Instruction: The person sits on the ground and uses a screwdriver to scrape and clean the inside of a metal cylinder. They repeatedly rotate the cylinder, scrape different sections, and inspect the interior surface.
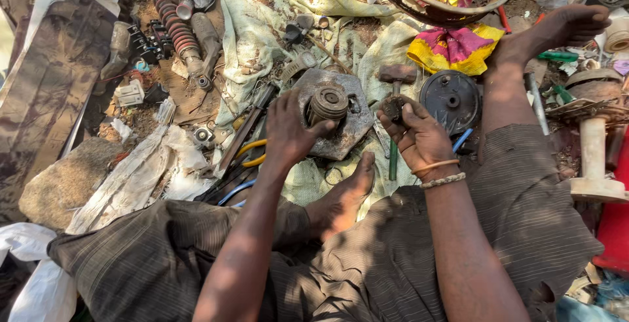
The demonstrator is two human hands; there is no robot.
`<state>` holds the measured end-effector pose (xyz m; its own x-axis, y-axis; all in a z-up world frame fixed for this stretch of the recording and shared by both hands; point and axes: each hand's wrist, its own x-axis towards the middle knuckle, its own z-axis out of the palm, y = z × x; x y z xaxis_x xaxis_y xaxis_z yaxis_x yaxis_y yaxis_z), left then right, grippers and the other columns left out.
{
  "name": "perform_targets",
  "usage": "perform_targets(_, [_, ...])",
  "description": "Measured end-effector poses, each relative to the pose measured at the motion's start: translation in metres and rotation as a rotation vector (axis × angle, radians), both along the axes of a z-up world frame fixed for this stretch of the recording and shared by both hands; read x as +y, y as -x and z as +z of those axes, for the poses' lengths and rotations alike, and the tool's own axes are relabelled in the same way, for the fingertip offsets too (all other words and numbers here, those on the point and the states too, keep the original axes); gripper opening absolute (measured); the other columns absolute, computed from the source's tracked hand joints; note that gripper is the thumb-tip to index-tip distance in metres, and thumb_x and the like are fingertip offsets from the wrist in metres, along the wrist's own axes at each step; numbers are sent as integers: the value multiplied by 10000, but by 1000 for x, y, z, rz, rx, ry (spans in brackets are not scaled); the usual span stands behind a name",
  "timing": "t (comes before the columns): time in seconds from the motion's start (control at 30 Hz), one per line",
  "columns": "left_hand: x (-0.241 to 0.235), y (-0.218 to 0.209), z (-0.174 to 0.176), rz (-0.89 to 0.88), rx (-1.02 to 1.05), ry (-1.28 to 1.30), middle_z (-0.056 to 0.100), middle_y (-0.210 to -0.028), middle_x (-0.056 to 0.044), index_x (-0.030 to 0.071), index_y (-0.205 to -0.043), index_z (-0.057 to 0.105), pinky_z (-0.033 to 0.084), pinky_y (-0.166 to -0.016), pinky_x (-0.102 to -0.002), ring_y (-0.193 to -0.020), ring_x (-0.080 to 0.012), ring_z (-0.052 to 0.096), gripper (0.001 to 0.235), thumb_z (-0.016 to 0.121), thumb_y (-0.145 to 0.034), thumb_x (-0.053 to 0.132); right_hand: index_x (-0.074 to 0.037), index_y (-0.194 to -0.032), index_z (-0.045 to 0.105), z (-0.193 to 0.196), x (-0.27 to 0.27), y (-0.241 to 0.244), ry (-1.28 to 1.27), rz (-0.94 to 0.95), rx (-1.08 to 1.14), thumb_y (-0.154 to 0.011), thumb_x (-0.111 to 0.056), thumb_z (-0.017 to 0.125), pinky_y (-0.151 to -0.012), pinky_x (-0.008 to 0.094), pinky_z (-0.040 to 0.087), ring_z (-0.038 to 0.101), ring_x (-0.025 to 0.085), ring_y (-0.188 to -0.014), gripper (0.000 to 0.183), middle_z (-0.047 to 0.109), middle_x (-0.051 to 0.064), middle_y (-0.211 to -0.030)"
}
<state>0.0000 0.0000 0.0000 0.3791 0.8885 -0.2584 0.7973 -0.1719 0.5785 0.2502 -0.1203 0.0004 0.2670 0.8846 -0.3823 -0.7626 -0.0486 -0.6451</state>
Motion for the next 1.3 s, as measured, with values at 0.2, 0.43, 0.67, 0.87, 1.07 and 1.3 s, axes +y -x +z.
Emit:
perform_targets(0.2, [-5,-51,-41,128,-136,-127,568,-1383,-144,52,-1443,400,251,-1214,-581,-1364,-344,483,1092,922,-641,579,56,-1180,705,9,6,17,56,-26,-313,-923,-9,736,-1002,339,593,704,265,-1123,266,728,174,-1186])
perform_targets(0.43, [-42,-34,-51,157,-500,-277,582,-1346,-164,72,-1469,395,472,-1103,-504,-1283,-355,576,967,905,-718,405,-12,-1086,779,10,20,78,-132,98,-1390,-846,-12,814,-992,323,578,704,196,-1162,242,757,136,-1219])
perform_targets(0.67, [-45,-32,-51,198,-564,-277,557,-1360,-179,94,-1473,367,454,-1092,-524,-1296,-390,546,1017,924,-710,471,-20,-1263,671,14,18,76,-72,181,-1109,-857,-79,818,-1019,301,599,689,184,-1172,435,667,118,-1301])
perform_targets(0.87, [-47,-33,-60,185,-607,-366,531,-1423,-186,95,-1510,350,442,-1123,-539,-1339,-401,524,999,911,-754,427,-18,-1319,655,7,19,75,59,241,-1185,-861,-97,817,-1004,311,592,726,208,-1131,492,734,130,-1245])
perform_targets(1.07, [-44,-33,-64,169,-582,-330,531,-1417,-192,96,-1524,335,435,-1123,-551,-1336,-392,535,1002,897,-759,418,54,-1364,595,-7,20,69,101,111,-990,-888,-91,793,-1048,319,582,705,232,-1198,535,709,208,-1291])
perform_targets(1.3, [-46,-33,-66,157,-615,-385,527,-1412,-204,68,-1521,316,441,-1126,-566,-1335,-399,552,1053,908,-764,499,65,-1454,522,-31,16,62,-7,234,-925,-921,-80,748,-1100,330,543,653,232,-1293,596,658,211,-1385])
